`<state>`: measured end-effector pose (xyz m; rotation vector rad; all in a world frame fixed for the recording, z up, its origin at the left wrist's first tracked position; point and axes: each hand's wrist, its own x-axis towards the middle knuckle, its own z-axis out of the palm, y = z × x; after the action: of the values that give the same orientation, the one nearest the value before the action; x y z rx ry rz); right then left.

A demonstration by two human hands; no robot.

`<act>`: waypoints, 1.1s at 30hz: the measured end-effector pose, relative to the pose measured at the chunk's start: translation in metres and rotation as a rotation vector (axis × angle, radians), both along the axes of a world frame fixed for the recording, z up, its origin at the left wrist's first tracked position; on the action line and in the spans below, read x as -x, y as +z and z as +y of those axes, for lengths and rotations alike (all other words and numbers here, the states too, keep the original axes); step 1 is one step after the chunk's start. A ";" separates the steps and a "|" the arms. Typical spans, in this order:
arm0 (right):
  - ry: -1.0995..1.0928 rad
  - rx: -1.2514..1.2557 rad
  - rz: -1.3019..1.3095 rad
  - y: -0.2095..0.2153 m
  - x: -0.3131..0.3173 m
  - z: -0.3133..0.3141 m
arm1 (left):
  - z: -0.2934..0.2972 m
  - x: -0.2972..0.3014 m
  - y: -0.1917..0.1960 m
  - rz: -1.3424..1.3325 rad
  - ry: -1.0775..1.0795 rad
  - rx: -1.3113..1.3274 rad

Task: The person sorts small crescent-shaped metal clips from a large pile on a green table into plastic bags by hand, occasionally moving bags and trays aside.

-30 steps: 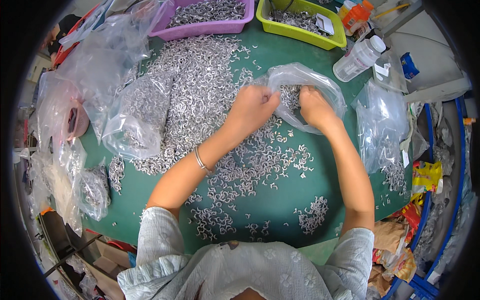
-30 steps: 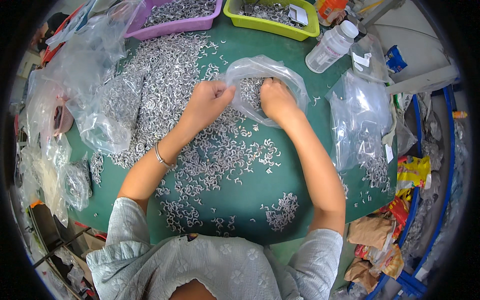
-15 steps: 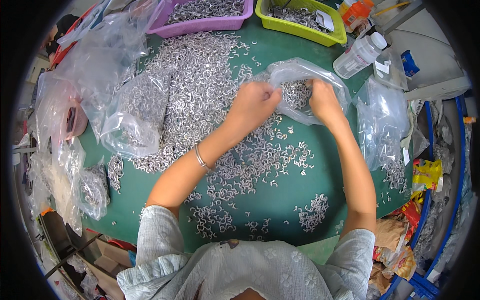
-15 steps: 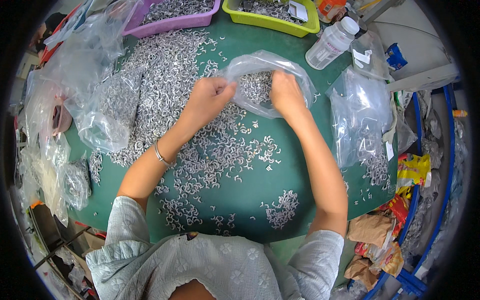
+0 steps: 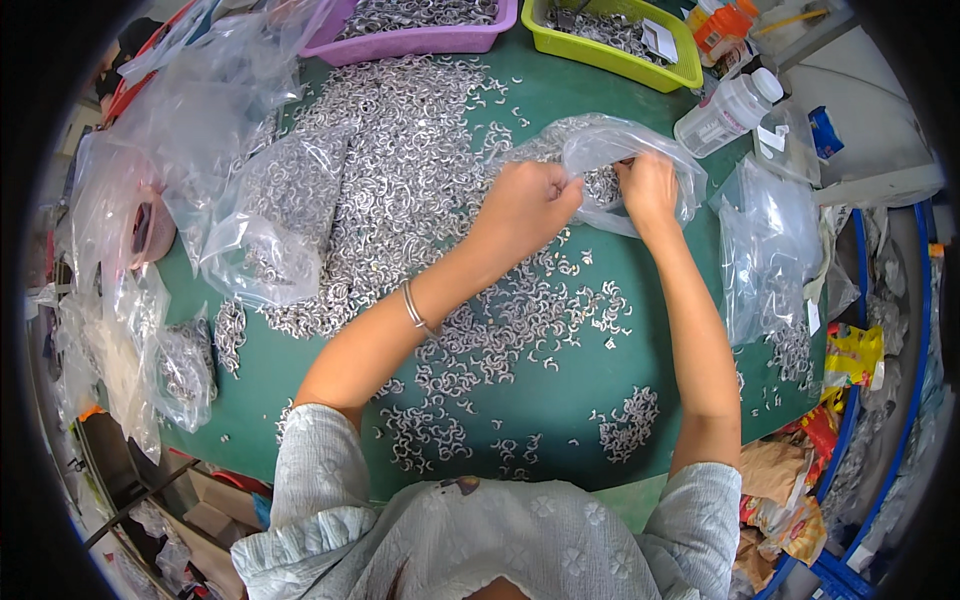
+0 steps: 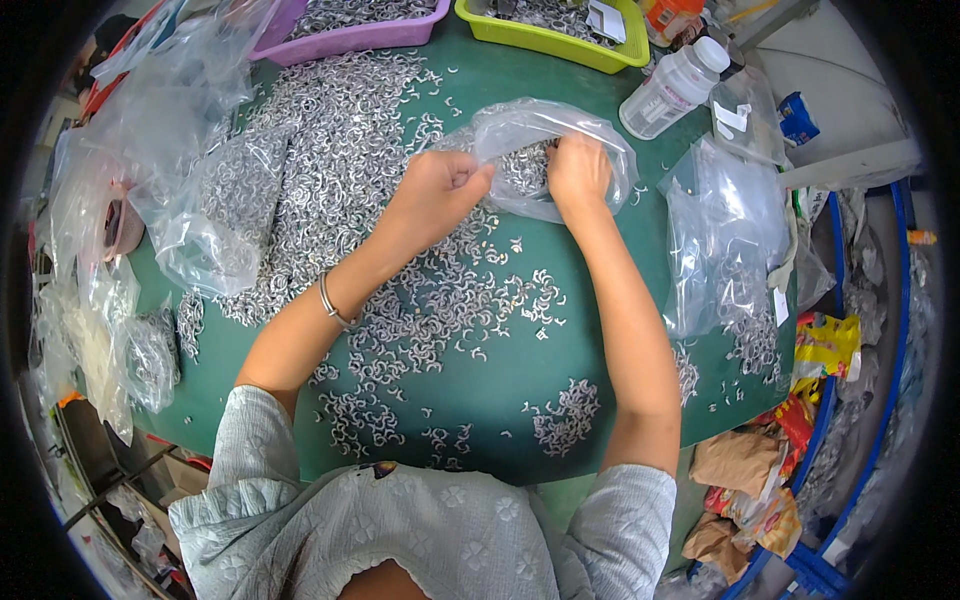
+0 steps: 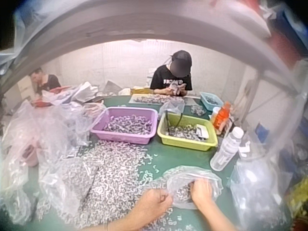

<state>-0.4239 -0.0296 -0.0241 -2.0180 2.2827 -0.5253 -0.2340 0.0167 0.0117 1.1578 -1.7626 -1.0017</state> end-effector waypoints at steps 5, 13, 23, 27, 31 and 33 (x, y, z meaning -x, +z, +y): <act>0.008 -0.078 -0.005 -0.003 0.004 0.002 | 0.001 0.000 0.005 -0.012 -0.016 -0.052; 0.059 0.099 -0.026 -0.022 0.012 0.001 | 0.002 0.002 0.000 0.025 -0.022 -0.024; 0.114 0.047 0.023 -0.010 0.007 0.002 | -0.001 0.000 -0.001 -0.021 -0.005 -0.019; 0.119 -0.016 -0.079 -0.008 0.011 0.004 | -0.001 0.002 -0.003 -0.010 -0.018 -0.035; 0.117 0.039 -0.095 -0.013 0.011 0.001 | 0.000 0.003 -0.002 0.011 -0.013 -0.065; 0.117 0.042 -0.025 -0.009 0.003 0.000 | 0.000 0.001 -0.003 0.008 -0.004 -0.066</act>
<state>-0.4273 -0.0299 -0.0336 -2.1356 2.1408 -0.5906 -0.2354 0.0164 0.0086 1.1903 -1.7375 -1.0721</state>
